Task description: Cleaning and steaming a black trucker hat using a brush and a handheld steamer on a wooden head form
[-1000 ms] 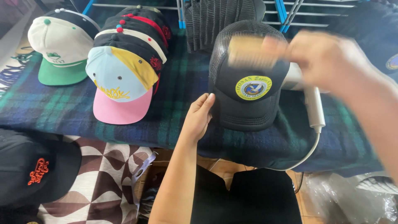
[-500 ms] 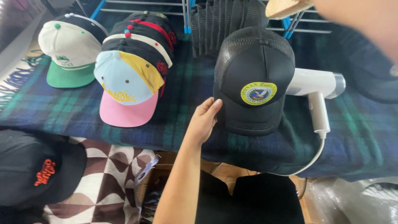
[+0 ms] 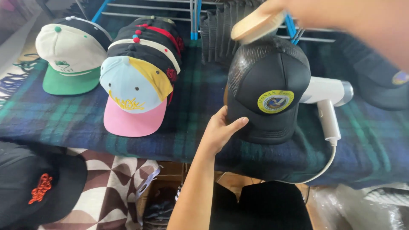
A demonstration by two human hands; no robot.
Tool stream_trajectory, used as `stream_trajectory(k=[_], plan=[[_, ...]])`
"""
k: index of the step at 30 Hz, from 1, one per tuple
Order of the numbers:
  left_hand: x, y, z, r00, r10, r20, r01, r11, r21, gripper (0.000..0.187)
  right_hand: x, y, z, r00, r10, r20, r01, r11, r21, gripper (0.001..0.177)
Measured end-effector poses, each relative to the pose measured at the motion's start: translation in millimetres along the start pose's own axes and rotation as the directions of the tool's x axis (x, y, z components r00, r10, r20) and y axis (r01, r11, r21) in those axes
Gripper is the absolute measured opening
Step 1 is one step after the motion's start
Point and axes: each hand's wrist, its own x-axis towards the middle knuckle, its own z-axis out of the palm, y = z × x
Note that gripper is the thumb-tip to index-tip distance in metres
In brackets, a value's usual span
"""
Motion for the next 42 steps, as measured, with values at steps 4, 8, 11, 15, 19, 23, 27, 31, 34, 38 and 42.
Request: stream_trajectory(k=[4, 8, 11, 15, 19, 23, 27, 31, 34, 38, 42], plan=[[4.1, -3.6, -2.4, 0.999, 0.044, -0.004, -0.044, 0.999, 0.027, 0.065, -63.7, -115.8, -41.3, 0.785, -0.223, 0.578, 0.601, 0.499, -0.624, 0.071], [2.2, -12.9, -2.5, 0.999, 0.002, 0.04, 0.0, 0.999, -0.043, 0.046, 37.2, -112.9, 10.0, 0.779, 0.348, 0.522, 0.164, 0.69, -0.705, 0.104], [5.8, -18.3, -8.5, 0.981, 0.186, 0.051, -0.174, 0.968, -0.183, 0.039, 63.3, -105.1, 18.2, 0.957, -0.235, 0.173, 0.22, 0.196, -0.956, 0.023], [10.2, -24.4, -9.5, 0.989, 0.125, 0.075, -0.116, 0.986, -0.119, 0.044, 4.9, -168.5, -5.4, 0.827, -0.064, 0.558, 0.514, 0.488, -0.706, 0.042], [19.0, -43.5, -4.5, 0.965, 0.244, 0.1, -0.209, 0.939, -0.274, 0.039, 45.0, -112.3, -2.6, 0.911, -0.055, 0.409, 0.365, 0.573, -0.734, 0.032], [-9.6, 4.2, -12.0, 0.996, 0.018, 0.088, -0.017, 1.0, -0.017, 0.054, 67.5, -16.0, -4.9, 0.887, 0.096, 0.451, 0.334, 0.539, -0.773, 0.057], [-6.7, 2.1, -11.0, 0.995, 0.017, 0.101, -0.014, 0.999, -0.033, 0.052, 34.3, 55.6, 10.5, 0.849, 0.253, 0.464, 0.023, 0.86, -0.51, 0.051], [-7.8, 5.4, -8.4, 0.996, -0.009, 0.093, 0.011, 1.0, -0.023, 0.052, -28.1, 108.1, 37.2, 0.761, 0.281, 0.585, -0.373, 0.927, 0.04, 0.048], [-5.0, 5.8, -6.8, 0.996, -0.016, 0.09, 0.019, 0.999, -0.032, 0.057, -87.7, 134.0, 74.1, 0.699, 0.271, 0.662, -0.528, 0.82, 0.222, 0.057], [7.6, -14.4, -4.1, 0.994, 0.047, 0.101, -0.035, 0.992, -0.121, 0.054, -144.2, 117.1, 61.7, 0.644, 0.258, 0.72, -0.458, 0.884, 0.091, 0.052], [14.2, -26.6, 2.0, 0.992, 0.114, 0.048, -0.103, 0.975, -0.199, 0.046, -168.4, 146.0, 56.5, 0.947, 0.263, 0.184, -0.199, 0.931, -0.305, 0.063]])
